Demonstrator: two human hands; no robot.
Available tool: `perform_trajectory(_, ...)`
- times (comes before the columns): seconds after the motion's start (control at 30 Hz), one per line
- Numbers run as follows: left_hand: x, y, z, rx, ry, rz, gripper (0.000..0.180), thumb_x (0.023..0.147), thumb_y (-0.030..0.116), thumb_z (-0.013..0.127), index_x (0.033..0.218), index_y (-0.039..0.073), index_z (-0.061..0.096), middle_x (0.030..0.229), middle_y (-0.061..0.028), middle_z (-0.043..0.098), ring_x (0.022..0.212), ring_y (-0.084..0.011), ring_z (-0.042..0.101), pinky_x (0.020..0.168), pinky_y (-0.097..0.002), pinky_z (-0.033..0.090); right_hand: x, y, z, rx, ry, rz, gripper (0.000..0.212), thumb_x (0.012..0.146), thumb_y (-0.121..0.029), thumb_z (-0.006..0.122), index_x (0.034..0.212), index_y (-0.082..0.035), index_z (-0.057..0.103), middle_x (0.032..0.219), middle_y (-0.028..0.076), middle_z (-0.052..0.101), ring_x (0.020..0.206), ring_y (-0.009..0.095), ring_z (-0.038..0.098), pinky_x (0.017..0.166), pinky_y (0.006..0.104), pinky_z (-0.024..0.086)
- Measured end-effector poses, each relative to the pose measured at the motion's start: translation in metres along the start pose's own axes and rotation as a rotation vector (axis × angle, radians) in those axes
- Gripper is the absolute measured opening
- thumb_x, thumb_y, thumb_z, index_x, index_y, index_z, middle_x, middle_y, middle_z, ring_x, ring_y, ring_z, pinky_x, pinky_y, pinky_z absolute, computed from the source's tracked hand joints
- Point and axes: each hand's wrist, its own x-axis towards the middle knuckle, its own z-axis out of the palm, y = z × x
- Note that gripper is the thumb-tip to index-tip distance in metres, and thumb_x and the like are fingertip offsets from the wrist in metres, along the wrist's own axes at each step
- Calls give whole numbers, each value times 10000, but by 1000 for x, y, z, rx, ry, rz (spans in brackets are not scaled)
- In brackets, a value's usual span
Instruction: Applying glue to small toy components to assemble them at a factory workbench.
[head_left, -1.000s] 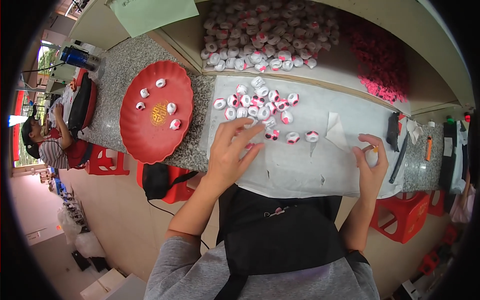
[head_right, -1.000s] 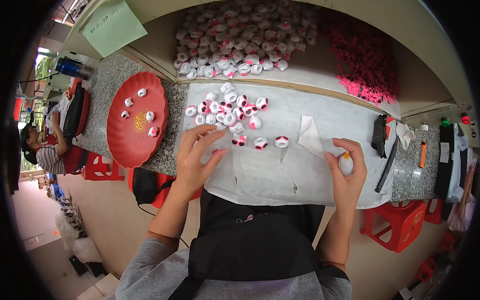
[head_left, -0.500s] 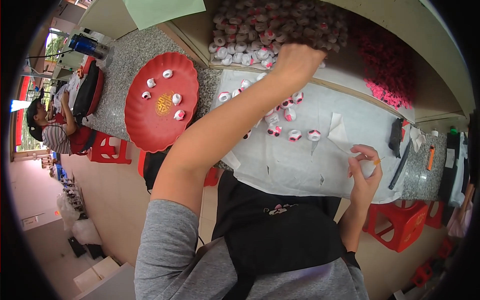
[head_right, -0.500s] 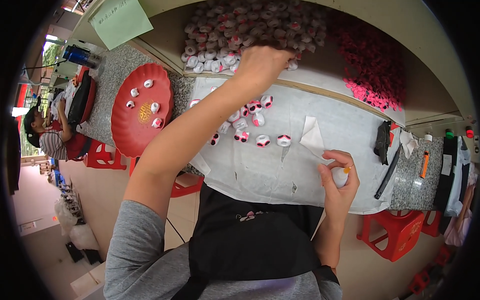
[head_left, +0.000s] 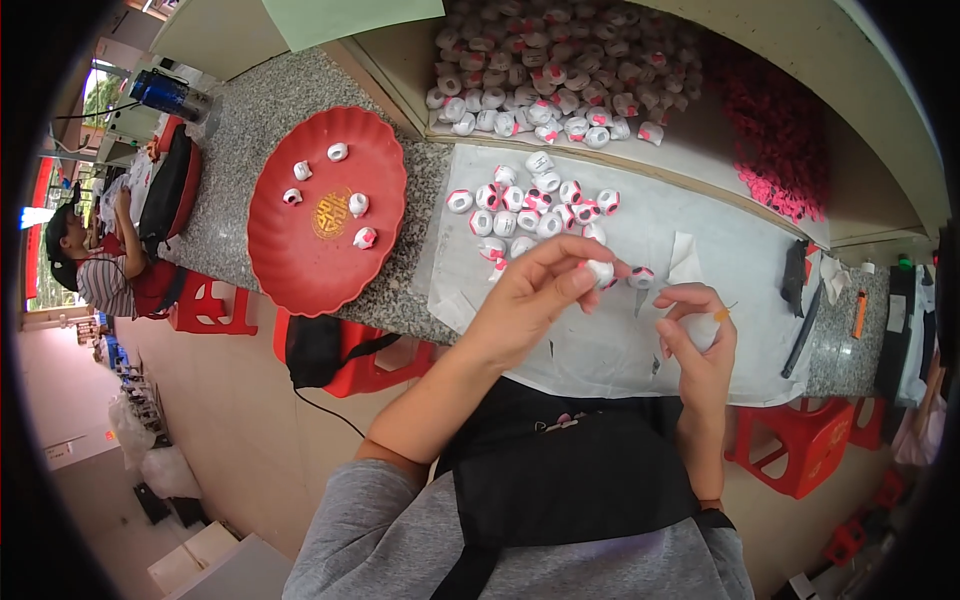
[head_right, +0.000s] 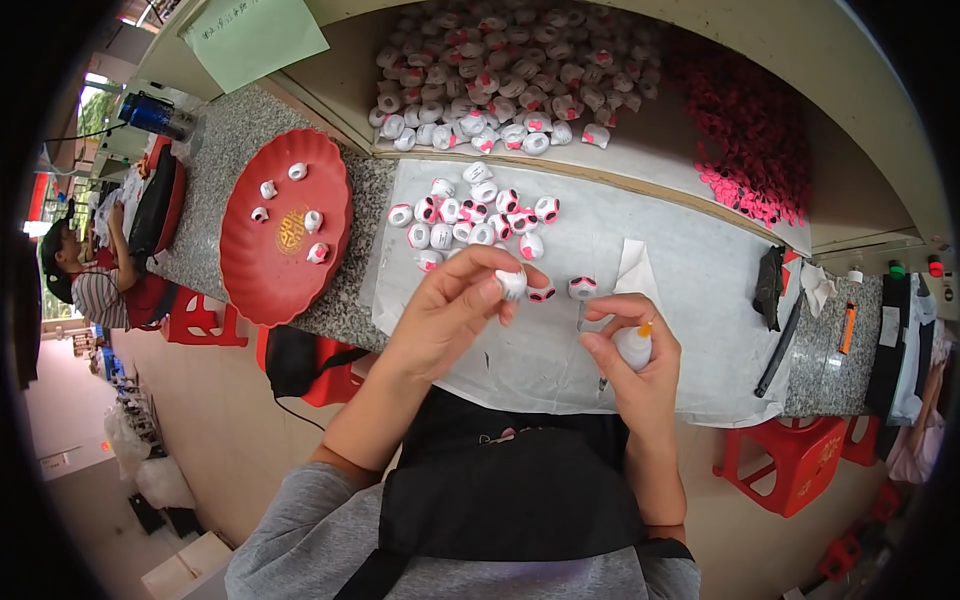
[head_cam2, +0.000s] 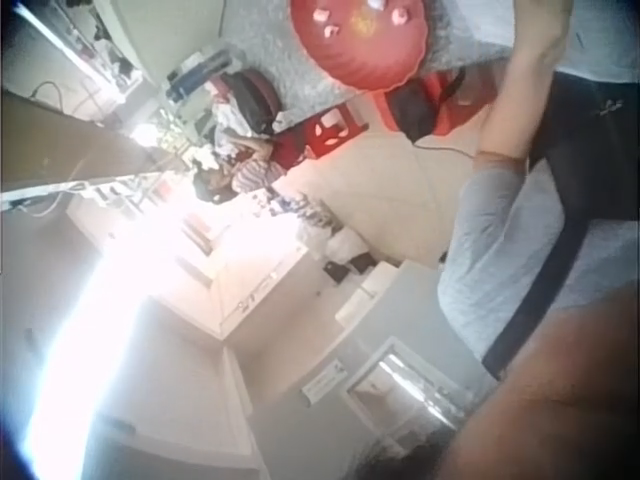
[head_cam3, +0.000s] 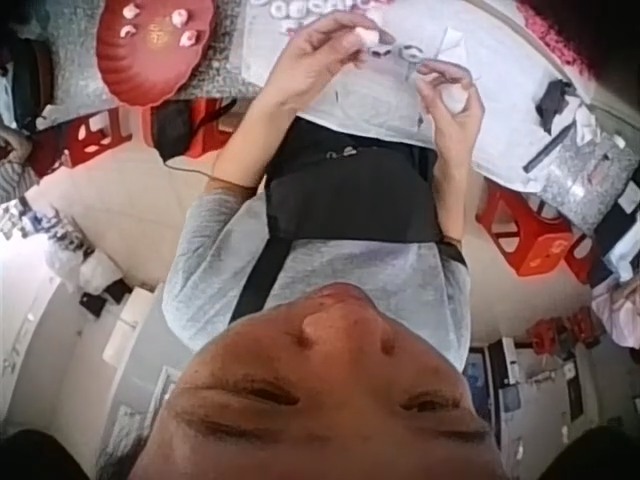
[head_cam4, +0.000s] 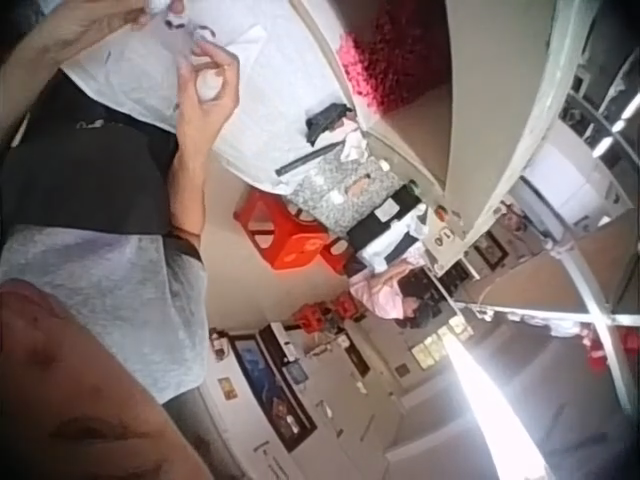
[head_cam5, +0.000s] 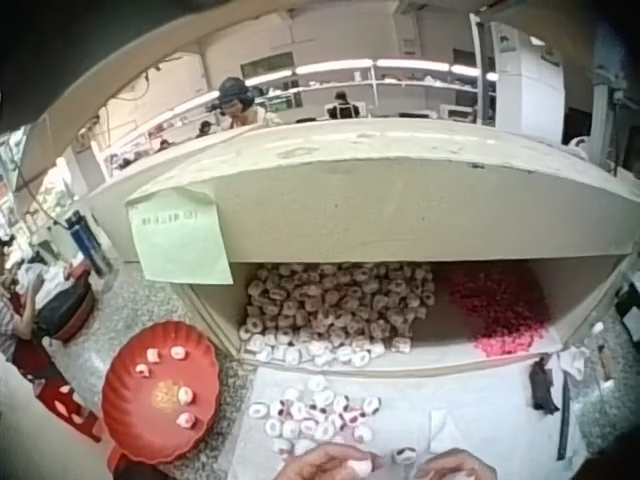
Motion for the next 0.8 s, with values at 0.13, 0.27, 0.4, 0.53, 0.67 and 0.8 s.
perform_trajectory(0.13,-8,-18,-4,-582,-58,-130,185,825,141,413,995,71,438,948,-61,504,660,-94,475,615,-209,409,2,-3,14,-3,-82,-8,272,655,0,520,914,3,437,821,91,472,501,57,397,405,158,316)
perform_trajectory(0.27,-10,-20,-7,-711,-65,-124,173,814,138,433,975,75,437,970,-92,503,644,-107,478,588,-212,410,-3,-8,17,152,-68,16,343,633,-7,414,951,-33,289,911,124,385,453,86,387,327,169,277)
perform_trajectory(0.4,-15,-20,-11,-606,-24,-42,197,783,155,489,966,105,434,986,-137,471,593,-130,448,561,-218,395,-5,-12,13,190,-124,-31,340,658,-37,412,978,-26,297,938,138,372,520,141,456,362,194,359)
perform_trajectory(0.53,-18,-14,-8,-596,53,-19,179,793,132,469,964,92,436,1004,-149,467,651,-135,498,609,-234,424,-5,-21,14,168,-93,-37,338,707,-86,452,1011,2,334,962,126,364,690,208,500,483,269,457)
perform_trajectory(0.67,-23,-15,-8,-563,73,-35,170,799,126,457,963,88,436,1016,-162,463,708,-149,533,646,-247,441,-7,-26,11,129,-6,-84,344,699,-103,492,991,-1,340,918,109,387,682,179,490,480,248,433)
perform_trajectory(0.8,-22,-14,1,-533,95,32,171,778,92,479,943,83,436,1013,-172,463,748,-173,550,679,-262,452,-4,-24,9,287,98,-253,314,658,-101,556,895,-41,358,836,69,396,666,117,438,502,184,369)
